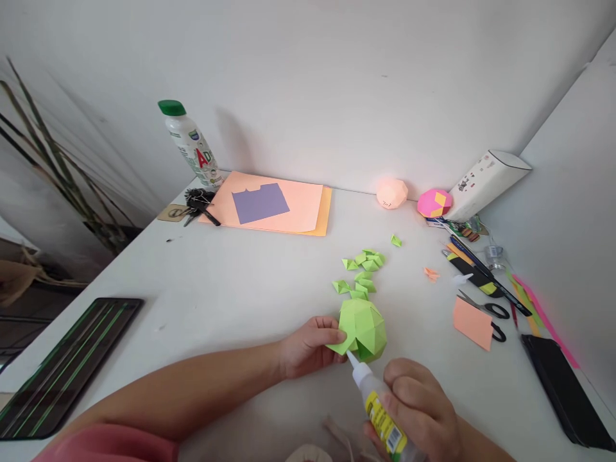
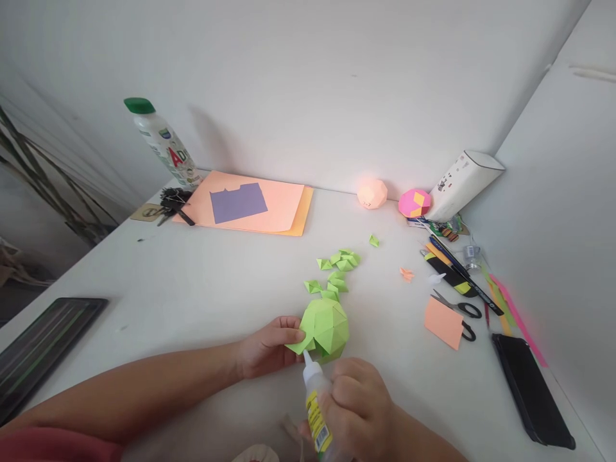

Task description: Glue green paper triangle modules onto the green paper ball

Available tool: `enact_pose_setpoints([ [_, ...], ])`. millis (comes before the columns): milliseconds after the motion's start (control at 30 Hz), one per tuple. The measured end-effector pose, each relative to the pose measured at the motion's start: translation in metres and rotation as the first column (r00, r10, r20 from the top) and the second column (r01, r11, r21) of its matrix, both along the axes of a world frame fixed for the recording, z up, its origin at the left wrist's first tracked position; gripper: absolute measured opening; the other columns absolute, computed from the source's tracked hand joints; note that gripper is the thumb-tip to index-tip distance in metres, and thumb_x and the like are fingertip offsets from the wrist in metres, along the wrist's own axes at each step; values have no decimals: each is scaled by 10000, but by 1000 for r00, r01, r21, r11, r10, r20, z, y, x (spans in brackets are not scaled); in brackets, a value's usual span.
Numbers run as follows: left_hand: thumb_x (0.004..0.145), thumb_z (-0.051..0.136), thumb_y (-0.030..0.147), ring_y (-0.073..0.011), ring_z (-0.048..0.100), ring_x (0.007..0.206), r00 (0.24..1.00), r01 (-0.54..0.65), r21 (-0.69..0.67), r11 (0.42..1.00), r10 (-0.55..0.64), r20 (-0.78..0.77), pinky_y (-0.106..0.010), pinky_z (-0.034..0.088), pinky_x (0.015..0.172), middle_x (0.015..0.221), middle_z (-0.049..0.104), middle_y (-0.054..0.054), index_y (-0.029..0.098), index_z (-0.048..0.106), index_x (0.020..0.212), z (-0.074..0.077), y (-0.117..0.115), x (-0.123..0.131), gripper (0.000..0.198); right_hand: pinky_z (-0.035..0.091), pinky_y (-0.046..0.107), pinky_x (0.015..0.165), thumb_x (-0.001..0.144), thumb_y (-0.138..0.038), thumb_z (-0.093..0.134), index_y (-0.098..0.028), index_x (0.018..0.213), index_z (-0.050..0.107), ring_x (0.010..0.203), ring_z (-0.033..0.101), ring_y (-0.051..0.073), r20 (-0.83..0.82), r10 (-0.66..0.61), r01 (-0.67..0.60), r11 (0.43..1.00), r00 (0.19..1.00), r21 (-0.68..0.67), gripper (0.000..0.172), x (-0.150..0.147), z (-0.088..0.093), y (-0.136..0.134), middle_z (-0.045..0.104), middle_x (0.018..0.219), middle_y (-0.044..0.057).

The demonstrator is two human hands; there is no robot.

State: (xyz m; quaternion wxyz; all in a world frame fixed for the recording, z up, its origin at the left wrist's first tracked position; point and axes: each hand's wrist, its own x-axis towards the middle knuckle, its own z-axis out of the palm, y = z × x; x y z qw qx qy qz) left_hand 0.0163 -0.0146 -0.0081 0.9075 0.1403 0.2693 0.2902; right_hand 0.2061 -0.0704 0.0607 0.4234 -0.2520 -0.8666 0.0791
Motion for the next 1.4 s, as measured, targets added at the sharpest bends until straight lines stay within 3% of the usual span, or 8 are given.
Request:
enact_pose_setpoints([
  [500,557,810,205,-110,534,508,1000,5,1,1000,-5,-6,-251,385,550,573,634,-35,113,621,584,0,1,0,212,414,286,436,738,-90,601,-107,1054,518,528,402,139,13,16,-16,1000,1000,19,328,1,1,0,462,615,-11],
  [867,568,803,212,-115,536,515,1000,8,11,1000,-8,-10,-252,381,553,563,624,-34,116,609,560,3,0,0,217,467,312,469,717,-95,618,-128,1082,524,546,454,148,11,-40,40,999,999,-4,377,1,2,0,497,645,1],
  [1400,569,795,214,-111,532,514,1000,12,8,1000,-12,0,-247,379,543,564,605,-26,113,624,590,3,1,0,200,473,328,473,696,-63,624,-98,1062,521,542,437,145,-5,2,-2,999,1000,-35,382,4,2,0,493,662,11],
])
